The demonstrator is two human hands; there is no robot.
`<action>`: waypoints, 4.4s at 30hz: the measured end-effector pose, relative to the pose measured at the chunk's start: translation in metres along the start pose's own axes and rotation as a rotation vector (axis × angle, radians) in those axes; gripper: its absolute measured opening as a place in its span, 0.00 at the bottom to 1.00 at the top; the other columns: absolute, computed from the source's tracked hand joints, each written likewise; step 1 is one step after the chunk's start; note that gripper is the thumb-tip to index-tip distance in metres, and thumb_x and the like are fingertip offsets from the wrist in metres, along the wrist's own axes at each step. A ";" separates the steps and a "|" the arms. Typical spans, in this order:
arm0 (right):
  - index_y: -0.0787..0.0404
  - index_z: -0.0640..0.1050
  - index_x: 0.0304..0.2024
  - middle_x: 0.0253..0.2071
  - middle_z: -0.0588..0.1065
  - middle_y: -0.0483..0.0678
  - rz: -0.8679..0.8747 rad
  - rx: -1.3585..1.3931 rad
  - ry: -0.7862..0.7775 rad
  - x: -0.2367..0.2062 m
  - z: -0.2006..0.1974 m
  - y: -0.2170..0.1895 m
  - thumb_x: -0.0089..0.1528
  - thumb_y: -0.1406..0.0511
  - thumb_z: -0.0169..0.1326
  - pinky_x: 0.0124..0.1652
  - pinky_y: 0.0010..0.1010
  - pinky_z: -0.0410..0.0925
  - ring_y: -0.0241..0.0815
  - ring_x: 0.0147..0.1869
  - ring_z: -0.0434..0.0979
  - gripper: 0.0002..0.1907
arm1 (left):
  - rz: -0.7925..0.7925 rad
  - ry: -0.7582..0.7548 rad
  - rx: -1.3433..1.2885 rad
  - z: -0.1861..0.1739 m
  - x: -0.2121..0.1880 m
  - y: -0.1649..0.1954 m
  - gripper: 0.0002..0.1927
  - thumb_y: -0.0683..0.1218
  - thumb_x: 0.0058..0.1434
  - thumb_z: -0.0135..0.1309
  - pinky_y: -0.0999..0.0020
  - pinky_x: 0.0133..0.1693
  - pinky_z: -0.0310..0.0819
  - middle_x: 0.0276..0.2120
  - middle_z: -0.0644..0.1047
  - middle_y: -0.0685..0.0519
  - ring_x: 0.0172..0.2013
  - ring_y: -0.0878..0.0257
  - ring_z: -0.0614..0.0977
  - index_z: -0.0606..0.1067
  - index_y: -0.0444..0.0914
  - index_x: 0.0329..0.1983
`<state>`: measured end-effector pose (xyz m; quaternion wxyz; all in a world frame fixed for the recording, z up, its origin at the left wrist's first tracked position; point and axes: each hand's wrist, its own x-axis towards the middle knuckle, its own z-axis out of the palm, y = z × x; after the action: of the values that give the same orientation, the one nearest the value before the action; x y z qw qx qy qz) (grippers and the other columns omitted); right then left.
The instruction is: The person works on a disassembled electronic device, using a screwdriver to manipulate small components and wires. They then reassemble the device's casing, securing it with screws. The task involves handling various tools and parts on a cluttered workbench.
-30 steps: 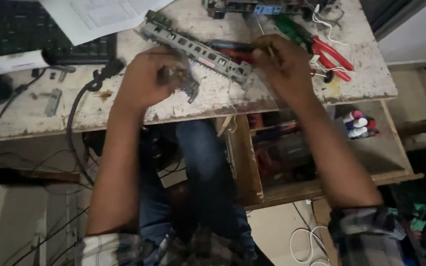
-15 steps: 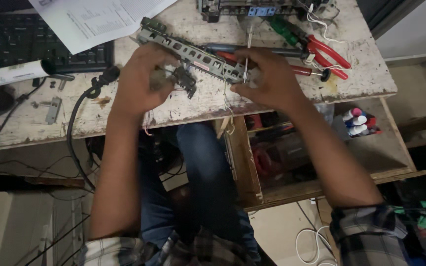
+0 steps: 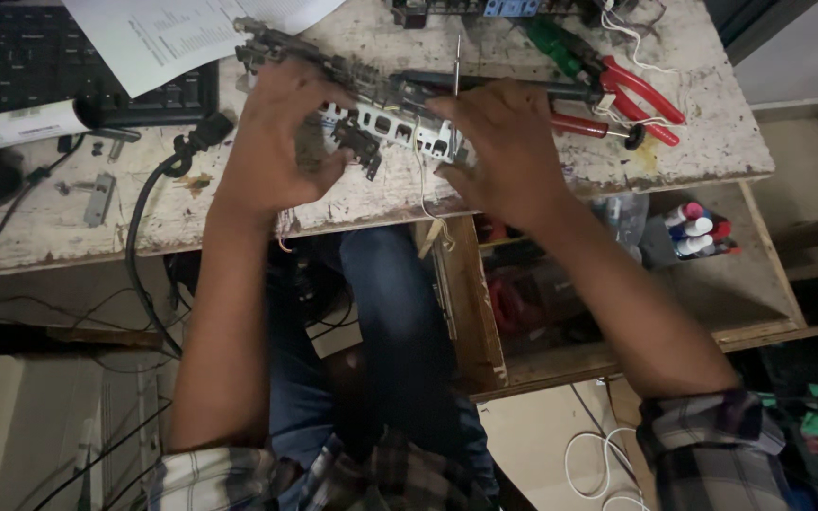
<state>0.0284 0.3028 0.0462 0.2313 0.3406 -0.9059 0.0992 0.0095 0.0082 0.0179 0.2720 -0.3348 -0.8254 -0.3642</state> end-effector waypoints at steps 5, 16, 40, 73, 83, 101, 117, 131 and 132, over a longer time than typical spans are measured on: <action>0.49 0.72 0.65 0.55 0.75 0.45 0.009 -0.003 -0.023 0.001 -0.004 0.001 0.52 0.57 0.74 0.58 0.52 0.57 0.50 0.63 0.69 0.41 | 0.054 -0.062 -0.040 0.000 0.003 -0.003 0.26 0.42 0.47 0.69 0.55 0.57 0.67 0.49 0.76 0.49 0.53 0.49 0.74 0.76 0.41 0.51; 0.54 0.69 0.70 0.57 0.78 0.45 -0.064 0.356 0.162 0.002 -0.004 0.010 0.62 0.60 0.69 0.64 0.40 0.61 0.45 0.60 0.76 0.37 | 0.048 -0.072 -0.065 0.002 0.003 -0.008 0.22 0.38 0.47 0.66 0.58 0.49 0.69 0.44 0.79 0.51 0.46 0.51 0.75 0.77 0.42 0.46; 0.52 0.76 0.59 0.42 0.79 0.43 -0.181 0.116 0.073 0.000 -0.004 -0.018 0.66 0.56 0.63 0.58 0.43 0.58 0.42 0.48 0.76 0.21 | -0.281 -0.225 -0.540 0.010 -0.001 -0.020 0.12 0.40 0.55 0.68 0.71 0.39 0.77 0.37 0.82 0.51 0.37 0.66 0.82 0.82 0.34 0.41; 0.55 0.80 0.53 0.44 0.82 0.43 0.032 0.555 0.189 0.010 0.014 -0.025 0.66 0.64 0.63 0.54 0.36 0.62 0.39 0.46 0.80 0.12 | -0.333 -0.349 -0.596 0.007 -0.002 -0.022 0.13 0.46 0.59 0.68 0.75 0.26 0.62 0.25 0.72 0.63 0.25 0.74 0.69 0.82 0.39 0.46; 0.53 0.79 0.53 0.44 0.78 0.47 -0.075 0.305 0.212 0.002 0.021 -0.019 0.62 0.63 0.65 0.55 0.42 0.62 0.47 0.51 0.76 0.17 | -0.376 -0.414 -0.538 0.003 -0.001 -0.012 0.11 0.46 0.67 0.55 0.68 0.28 0.65 0.25 0.73 0.56 0.26 0.67 0.70 0.78 0.38 0.49; 0.51 0.76 0.58 0.50 0.77 0.47 0.058 0.355 0.136 0.000 0.016 -0.026 0.68 0.64 0.57 0.58 0.42 0.64 0.47 0.58 0.76 0.15 | -0.109 -0.319 -0.190 0.014 -0.015 -0.015 0.15 0.49 0.67 0.54 0.58 0.37 0.69 0.29 0.75 0.44 0.33 0.52 0.75 0.75 0.35 0.52; 0.57 0.74 0.64 0.54 0.78 0.50 -0.039 0.150 0.122 0.014 0.003 -0.041 0.63 0.60 0.63 0.58 0.45 0.57 0.48 0.54 0.76 0.27 | -0.288 -0.296 -0.534 -0.015 0.001 0.010 0.17 0.52 0.72 0.47 0.63 0.41 0.72 0.31 0.79 0.48 0.35 0.59 0.79 0.70 0.33 0.38; 0.53 0.75 0.63 0.36 0.76 0.44 -0.088 0.122 0.183 0.015 -0.002 -0.037 0.65 0.70 0.59 0.57 0.41 0.56 0.43 0.42 0.77 0.23 | -0.356 -0.265 -0.529 -0.017 0.002 0.009 0.18 0.54 0.71 0.47 0.65 0.38 0.71 0.29 0.79 0.49 0.33 0.61 0.78 0.72 0.34 0.36; 0.52 0.77 0.62 0.33 0.75 0.43 -0.074 0.120 0.172 0.015 -0.003 -0.036 0.64 0.71 0.59 0.55 0.41 0.56 0.43 0.41 0.77 0.23 | -0.349 -0.263 -0.534 -0.018 0.003 0.009 0.18 0.53 0.71 0.47 0.65 0.38 0.71 0.29 0.79 0.49 0.33 0.61 0.78 0.72 0.34 0.36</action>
<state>0.0439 0.2683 0.0566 0.2911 0.3770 -0.8620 0.1734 0.0185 0.0000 0.0340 -0.0002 -0.2920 -0.7737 -0.5622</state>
